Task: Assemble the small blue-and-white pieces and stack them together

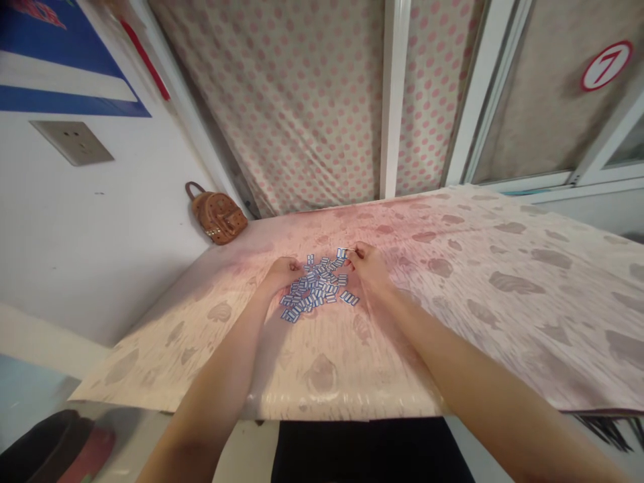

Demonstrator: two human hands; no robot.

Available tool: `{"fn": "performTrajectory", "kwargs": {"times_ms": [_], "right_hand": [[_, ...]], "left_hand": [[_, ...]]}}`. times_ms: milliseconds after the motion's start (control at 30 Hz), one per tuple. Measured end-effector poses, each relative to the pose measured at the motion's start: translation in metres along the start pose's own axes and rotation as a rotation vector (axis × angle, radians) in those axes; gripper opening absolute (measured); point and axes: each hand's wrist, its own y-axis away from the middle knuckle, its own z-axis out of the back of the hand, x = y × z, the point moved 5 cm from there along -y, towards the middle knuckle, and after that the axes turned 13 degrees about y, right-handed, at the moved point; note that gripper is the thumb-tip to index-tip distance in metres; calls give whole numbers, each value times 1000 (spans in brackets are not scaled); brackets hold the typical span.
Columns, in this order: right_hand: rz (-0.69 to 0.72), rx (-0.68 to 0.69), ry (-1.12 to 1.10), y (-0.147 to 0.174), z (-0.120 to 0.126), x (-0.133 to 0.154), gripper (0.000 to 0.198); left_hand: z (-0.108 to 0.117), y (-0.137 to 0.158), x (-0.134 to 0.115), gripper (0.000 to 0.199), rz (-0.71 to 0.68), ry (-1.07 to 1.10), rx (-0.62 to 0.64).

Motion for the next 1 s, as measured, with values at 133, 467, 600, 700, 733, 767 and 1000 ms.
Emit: {"fn": "performTrajectory", "kwargs": {"times_ms": [133,467,600,700,733,767,1000], "right_hand": [[19,4,19,-1,-3,-4,16],[32,33,42,2,-8,3,15],[45,29,23,3,-9,4,16],[48,35,28,4,-9,5,16],[49,40,33,4,-9,5,16],[50,44,37,4,-10,5,15],[53,63,40,6,-14,3,16]], "left_hand": [[3,3,-6,7,-43,93,-32],[-2,5,-18,5,-68,43,-4],[-2,7,-18,6,-88,84,39],[-6,10,-19,14,-105,7,125],[-7,11,-19,13,-106,-18,131],[-7,11,-20,11,-106,-31,123],[-5,15,-36,19,-83,495,41]]}}
